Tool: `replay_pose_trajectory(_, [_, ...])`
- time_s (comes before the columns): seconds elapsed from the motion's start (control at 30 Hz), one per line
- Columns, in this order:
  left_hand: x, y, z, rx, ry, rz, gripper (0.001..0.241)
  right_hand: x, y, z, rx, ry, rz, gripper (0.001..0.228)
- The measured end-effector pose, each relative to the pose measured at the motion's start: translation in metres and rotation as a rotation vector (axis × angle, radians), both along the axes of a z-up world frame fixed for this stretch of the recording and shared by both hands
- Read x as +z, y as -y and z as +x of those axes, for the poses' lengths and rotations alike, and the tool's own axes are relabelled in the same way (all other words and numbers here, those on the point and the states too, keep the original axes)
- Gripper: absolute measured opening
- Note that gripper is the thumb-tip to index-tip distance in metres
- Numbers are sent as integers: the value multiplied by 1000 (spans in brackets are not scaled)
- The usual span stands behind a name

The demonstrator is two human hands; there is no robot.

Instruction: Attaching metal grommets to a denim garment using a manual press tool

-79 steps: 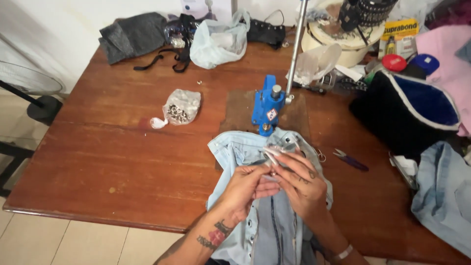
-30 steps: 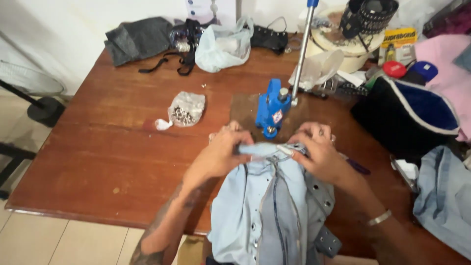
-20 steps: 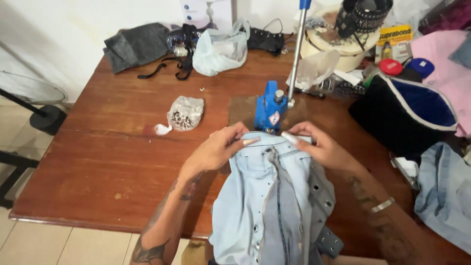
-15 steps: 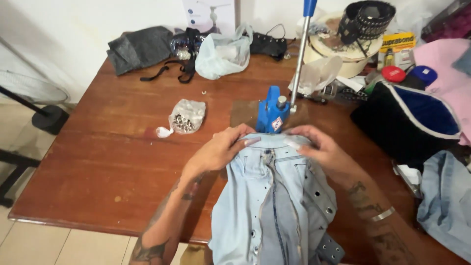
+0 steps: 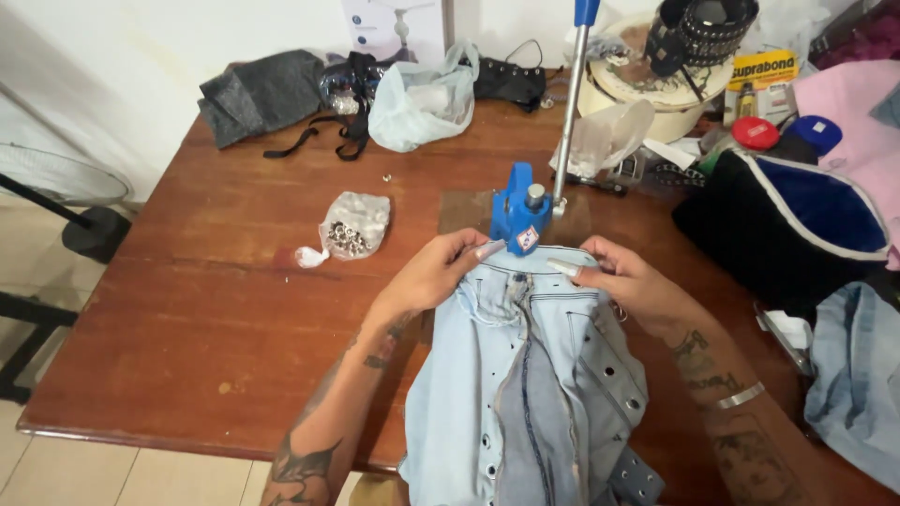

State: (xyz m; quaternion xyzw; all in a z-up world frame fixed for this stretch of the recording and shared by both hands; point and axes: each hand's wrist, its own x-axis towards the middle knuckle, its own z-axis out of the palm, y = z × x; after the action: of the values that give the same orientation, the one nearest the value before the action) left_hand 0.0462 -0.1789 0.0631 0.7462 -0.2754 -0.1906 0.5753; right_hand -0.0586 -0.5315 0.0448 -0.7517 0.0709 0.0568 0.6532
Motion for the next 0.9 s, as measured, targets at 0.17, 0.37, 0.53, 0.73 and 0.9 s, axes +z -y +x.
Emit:
replay_pose_trajectory(0.17, [3,11,4,73,97,148,26,-34,15,38,-147,14,139,24])
replay_pose_trajectory(0.37, [-1,19,23,169,140,194,26,-52,7,77,-253,56,100,31])
replay_pose_trajectory(0.53, [-2,32,66,197,207,206,23,-63,19,125,-263,42,-139,30])
replay_pose_trajectory(0.73, [-4,50,106,271,120,188,29,-49,7,156,-332,115,-371,39])
replay_pose_trajectory(0.9, [-52,68,131,324,173,196,24,9,-20,110,-392,84,-486,49])
